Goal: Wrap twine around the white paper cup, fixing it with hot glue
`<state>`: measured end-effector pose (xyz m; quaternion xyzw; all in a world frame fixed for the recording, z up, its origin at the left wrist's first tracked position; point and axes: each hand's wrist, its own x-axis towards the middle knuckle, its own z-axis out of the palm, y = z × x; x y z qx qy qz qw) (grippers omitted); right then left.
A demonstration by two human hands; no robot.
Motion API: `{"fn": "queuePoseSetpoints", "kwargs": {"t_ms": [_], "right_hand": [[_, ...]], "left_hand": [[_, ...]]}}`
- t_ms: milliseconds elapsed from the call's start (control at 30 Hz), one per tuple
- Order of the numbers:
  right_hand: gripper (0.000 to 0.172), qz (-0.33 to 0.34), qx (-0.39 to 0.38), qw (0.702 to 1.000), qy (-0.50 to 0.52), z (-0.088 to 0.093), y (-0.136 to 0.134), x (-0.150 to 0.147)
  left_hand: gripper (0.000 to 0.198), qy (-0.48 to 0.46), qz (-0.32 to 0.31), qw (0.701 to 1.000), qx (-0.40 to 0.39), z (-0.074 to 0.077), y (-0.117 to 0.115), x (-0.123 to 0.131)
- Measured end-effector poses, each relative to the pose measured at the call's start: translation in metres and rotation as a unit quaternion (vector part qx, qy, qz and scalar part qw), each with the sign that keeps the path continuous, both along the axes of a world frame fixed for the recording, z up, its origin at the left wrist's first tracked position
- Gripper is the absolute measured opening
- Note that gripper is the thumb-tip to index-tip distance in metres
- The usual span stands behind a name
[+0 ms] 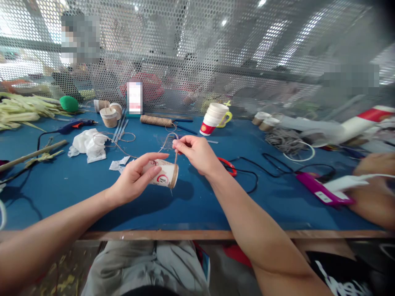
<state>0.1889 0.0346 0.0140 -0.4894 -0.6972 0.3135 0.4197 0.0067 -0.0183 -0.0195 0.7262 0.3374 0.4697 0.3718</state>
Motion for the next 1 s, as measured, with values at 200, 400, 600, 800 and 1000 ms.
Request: {"fn": "queuePoseSetpoints", "kwargs": {"t_ms": [200, 400, 600, 800, 1000], "right_hand": [[0.022, 0.009, -0.004, 0.999, -0.034, -0.003, 0.0, -0.002], [0.022, 0.01, -0.011, 0.998, -0.053, -0.003, -0.001, -0.003], [0.023, 0.025, -0.015, 0.998, -0.057, -0.006, -0.001, -0.004], [0.025, 0.041, -0.032, 0.997, -0.064, -0.009, -0.002, -0.006], [0.025, 0.046, -0.056, 0.995, -0.07, -0.012, -0.001, -0.008]], "left_hand": [[0.03, -0.008, 0.005, 1.0, 0.016, -0.001, -0.001, -0.002], [0.03, -0.036, 0.005, 0.999, 0.005, -0.001, -0.001, -0.001], [0.03, -0.044, -0.001, 0.999, -0.005, 0.0, -0.002, -0.001], [0.031, -0.069, -0.008, 0.997, -0.026, 0.002, -0.003, -0.001], [0.03, -0.105, -0.003, 0.993, -0.05, 0.001, 0.0, 0.0]]}}
